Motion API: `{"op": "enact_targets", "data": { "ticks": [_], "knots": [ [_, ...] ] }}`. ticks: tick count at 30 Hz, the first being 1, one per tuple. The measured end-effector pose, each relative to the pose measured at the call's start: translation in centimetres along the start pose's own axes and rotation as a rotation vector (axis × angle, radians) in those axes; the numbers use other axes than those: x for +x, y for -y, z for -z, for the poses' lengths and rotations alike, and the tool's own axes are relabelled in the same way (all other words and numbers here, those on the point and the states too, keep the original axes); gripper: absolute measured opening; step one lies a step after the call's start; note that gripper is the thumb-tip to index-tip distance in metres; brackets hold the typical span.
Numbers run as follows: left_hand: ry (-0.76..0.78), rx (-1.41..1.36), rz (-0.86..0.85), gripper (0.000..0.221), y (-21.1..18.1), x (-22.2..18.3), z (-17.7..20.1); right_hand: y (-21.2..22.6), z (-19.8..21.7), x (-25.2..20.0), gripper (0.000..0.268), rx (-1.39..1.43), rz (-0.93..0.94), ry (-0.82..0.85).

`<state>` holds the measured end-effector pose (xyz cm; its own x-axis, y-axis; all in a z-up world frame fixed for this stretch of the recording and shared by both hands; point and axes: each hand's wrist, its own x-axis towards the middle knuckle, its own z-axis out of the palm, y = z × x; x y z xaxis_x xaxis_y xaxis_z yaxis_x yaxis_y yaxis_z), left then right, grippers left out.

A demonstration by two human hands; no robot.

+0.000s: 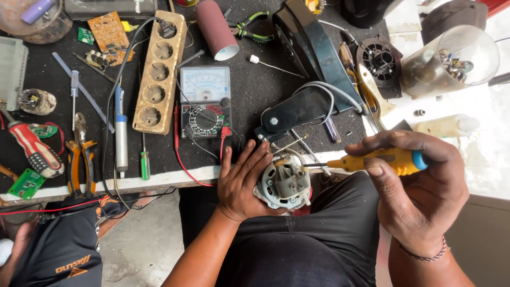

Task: Repairing and cleaning a small electric motor using a screwdriver and a brush on a workbench.

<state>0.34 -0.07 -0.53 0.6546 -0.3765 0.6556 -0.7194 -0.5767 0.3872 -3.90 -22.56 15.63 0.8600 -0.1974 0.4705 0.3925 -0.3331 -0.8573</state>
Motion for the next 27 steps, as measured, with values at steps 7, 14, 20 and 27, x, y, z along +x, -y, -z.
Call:
{"op": "enact_targets", "data": {
  "ticks": [7,14,20,27],
  "knots": [
    [0.006,-0.008,0.01,0.098,0.06,-0.04,-0.07,-0.18,-0.08,-0.22,0.03,0.014,-0.071,0.008],
    [0.021,0.002,0.015,0.1,0.07,-0.09,-0.12,-0.48,0.02,-0.22,0.03,0.015,-0.075,0.038],
    [0.021,0.002,0.017,0.1,0.06,-0.18,-0.11,-0.8,-0.11,-0.17,0.031,0.02,-0.075,0.054],
    [0.024,0.013,0.015,0.1,0.05,-0.18,-0.15,-0.42,-0.07,-0.27,0.035,0.002,-0.067,0.084]
  ]
}}
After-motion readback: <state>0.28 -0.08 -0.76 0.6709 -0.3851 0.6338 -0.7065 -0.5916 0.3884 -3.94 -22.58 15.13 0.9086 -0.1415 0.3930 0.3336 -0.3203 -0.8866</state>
